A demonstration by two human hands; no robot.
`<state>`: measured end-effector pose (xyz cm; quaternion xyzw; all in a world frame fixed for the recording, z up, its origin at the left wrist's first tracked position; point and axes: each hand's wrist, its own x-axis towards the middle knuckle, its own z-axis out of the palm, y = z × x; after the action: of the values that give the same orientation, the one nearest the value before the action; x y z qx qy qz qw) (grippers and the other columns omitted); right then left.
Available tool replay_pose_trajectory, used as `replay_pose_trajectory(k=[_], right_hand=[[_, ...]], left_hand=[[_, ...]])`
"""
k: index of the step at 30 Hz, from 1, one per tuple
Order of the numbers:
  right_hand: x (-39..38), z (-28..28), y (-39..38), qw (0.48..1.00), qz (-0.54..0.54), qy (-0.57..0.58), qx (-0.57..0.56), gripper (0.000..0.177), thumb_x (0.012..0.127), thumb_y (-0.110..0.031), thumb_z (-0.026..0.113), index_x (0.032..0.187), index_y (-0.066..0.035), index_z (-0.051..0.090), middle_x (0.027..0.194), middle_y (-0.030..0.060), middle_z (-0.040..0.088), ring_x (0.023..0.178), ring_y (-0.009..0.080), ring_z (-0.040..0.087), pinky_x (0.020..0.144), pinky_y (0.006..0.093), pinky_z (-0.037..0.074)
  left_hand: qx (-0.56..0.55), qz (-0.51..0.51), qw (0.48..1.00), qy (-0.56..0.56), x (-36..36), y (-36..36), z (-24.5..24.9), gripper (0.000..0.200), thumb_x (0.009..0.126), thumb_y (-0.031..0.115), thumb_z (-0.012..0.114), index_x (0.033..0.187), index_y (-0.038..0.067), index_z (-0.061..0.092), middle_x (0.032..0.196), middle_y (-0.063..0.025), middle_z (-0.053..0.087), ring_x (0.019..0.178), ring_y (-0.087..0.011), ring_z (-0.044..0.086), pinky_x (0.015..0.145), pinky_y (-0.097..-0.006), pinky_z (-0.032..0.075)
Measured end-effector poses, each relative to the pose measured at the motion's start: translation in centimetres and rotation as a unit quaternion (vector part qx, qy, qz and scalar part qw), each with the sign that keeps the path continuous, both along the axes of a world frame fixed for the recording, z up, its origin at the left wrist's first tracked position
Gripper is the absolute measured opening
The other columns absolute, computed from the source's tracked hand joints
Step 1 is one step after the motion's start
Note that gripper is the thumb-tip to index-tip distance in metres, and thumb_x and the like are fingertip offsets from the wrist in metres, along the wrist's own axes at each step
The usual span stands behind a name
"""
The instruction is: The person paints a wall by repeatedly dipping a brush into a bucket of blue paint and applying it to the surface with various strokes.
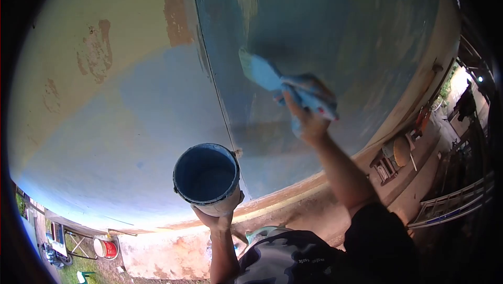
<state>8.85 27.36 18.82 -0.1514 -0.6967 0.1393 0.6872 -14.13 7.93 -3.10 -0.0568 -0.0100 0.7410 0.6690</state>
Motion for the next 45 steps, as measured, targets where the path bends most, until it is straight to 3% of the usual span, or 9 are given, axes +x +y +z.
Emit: replay_pose_trajectory(k=[8, 12, 16, 26, 31, 34, 39, 42, 45], right_hand=[[-1.2, -21.9, -4.3, 0.969, -0.142, 0.125, -0.160, 0.015, 0.090, 0.007, 0.071, 0.105, 0.006, 0.070, 0.091, 0.0122, 0.068, 0.074, 0.0193, 0.070, 0.069, 0.0297, 0.055], [3.0, -27.7, -5.6, 0.809, -0.192, 0.383, -0.403, 0.015, 0.091, 0.002, 0.072, 0.104, 0.010, 0.069, 0.094, 0.0106, 0.069, 0.079, 0.0209, 0.070, 0.071, 0.0316, 0.058], [5.3, -31.4, -2.2, 0.696, -0.213, 0.598, -0.336, 0.016, 0.089, 0.002, 0.074, 0.099, 0.013, 0.067, 0.096, 0.0139, 0.069, 0.085, 0.0237, 0.069, 0.073, 0.0316, 0.062], [-1.1, -6.9, -1.6, 0.847, -0.068, 0.488, -0.199, 0.020, 0.093, 0.002, 0.068, 0.105, 0.014, 0.058, 0.108, 0.0198, 0.064, 0.084, 0.0313, 0.072, 0.074, 0.0358, 0.064], [1.2, -13.6, 1.0, 0.857, -0.108, 0.457, -0.212, 0.020, 0.093, 0.002, 0.068, 0.106, 0.014, 0.060, 0.110, 0.0207, 0.065, 0.084, 0.0329, 0.071, 0.078, 0.0400, 0.066], [3.1, -20.2, 0.5, 0.840, -0.152, 0.464, -0.236, 0.020, 0.093, 0.002, 0.068, 0.106, 0.016, 0.062, 0.112, 0.0218, 0.065, 0.081, 0.0321, 0.071, 0.078, 0.0433, 0.068], [7.8, -29.1, 0.1, 0.758, -0.257, 0.504, -0.325, 0.023, 0.090, 0.000, 0.072, 0.103, 0.014, 0.061, 0.099, 0.0216, 0.068, 0.074, 0.0282, 0.071, 0.074, 0.0386, 0.066], [8.4, -27.4, 0.5, 0.695, -0.325, 0.509, -0.389, 0.024, 0.090, -0.005, 0.074, 0.098, 0.011, 0.057, 0.090, 0.0186, 0.069, 0.066, 0.0250, 0.071, 0.065, 0.0335, 0.063], [6.4, -21.2, 2.2, 0.775, -0.240, 0.489, -0.320, 0.021, 0.091, -0.005, 0.073, 0.097, 0.008, 0.058, 0.087, 0.0148, 0.069, 0.060, 0.0215, 0.071, 0.058, 0.0302, 0.059]], left_hand=[[0.024, -0.034, 0.999, -0.023, -0.5, 0.2, 2.0, 0.078, 0.096, 0.064, 0.054, 0.148, 0.009, 0.036, 0.150, -0.0195, 0.042, 0.135, -0.0383, 0.040, 0.112, -0.0628, 0.030], [-0.005, -0.056, 0.998, 0.011, -1.1, 0.3, 1.1, 0.076, 0.097, 0.064, 0.052, 0.147, 0.009, 0.037, 0.152, -0.0194, 0.042, 0.137, -0.0378, 0.040, 0.111, -0.0638, 0.032], [-0.020, -0.079, 0.997, -0.015, -1.7, 0.3, 0.2, 0.075, 0.097, 0.063, 0.051, 0.148, 0.009, 0.037, 0.152, -0.0185, 0.043, 0.137, -0.0373, 0.040, 0.110, -0.0648, 0.032], [0.054, -0.132, 0.988, 0.058, 0.7, 1.0, 1.4, 0.071, 0.100, 0.057, 0.049, 0.148, 0.007, 0.039, 0.153, -0.0159, 0.043, 0.138, -0.0341, 0.041, 0.114, -0.0577, 0.035], [-0.010, -0.165, 0.978, -0.124, 0.9, 1.8, 1.9, 0.079, 0.095, 0.062, 0.046, 0.154, 0.012, 0.034, 0.159, -0.0201, 0.032, 0.145, -0.0430, 0.032, 0.112, -0.0709, 0.031], [0.047, -0.158, 0.985, 0.047, 1.1, 2.4, 0.7, 0.071, 0.099, 0.058, 0.048, 0.150, 0.009, 0.038, 0.154, -0.0166, 0.042, 0.139, -0.0358, 0.041, 0.113, -0.0642, 0.033], [0.026, -0.185, 0.982, -0.007, 1.4, 2.2, -0.4, 0.072, 0.098, 0.058, 0.048, 0.150, 0.010, 0.038, 0.156, -0.0164, 0.041, 0.142, -0.0362, 0.040, 0.114, -0.0636, 0.032], [0.063, -0.188, 0.980, 0.025, 1.0, 2.3, -1.5, 0.072, 0.097, 0.057, 0.048, 0.150, 0.009, 0.038, 0.156, -0.0164, 0.041, 0.143, -0.0356, 0.039, 0.115, -0.0610, 0.034], [0.050, -0.189, 0.981, -0.002, 0.9, 2.4, -1.3, 0.072, 0.097, 0.057, 0.048, 0.149, 0.008, 0.037, 0.156, -0.0164, 0.042, 0.142, -0.0347, 0.041, 0.115, -0.0584, 0.036]])
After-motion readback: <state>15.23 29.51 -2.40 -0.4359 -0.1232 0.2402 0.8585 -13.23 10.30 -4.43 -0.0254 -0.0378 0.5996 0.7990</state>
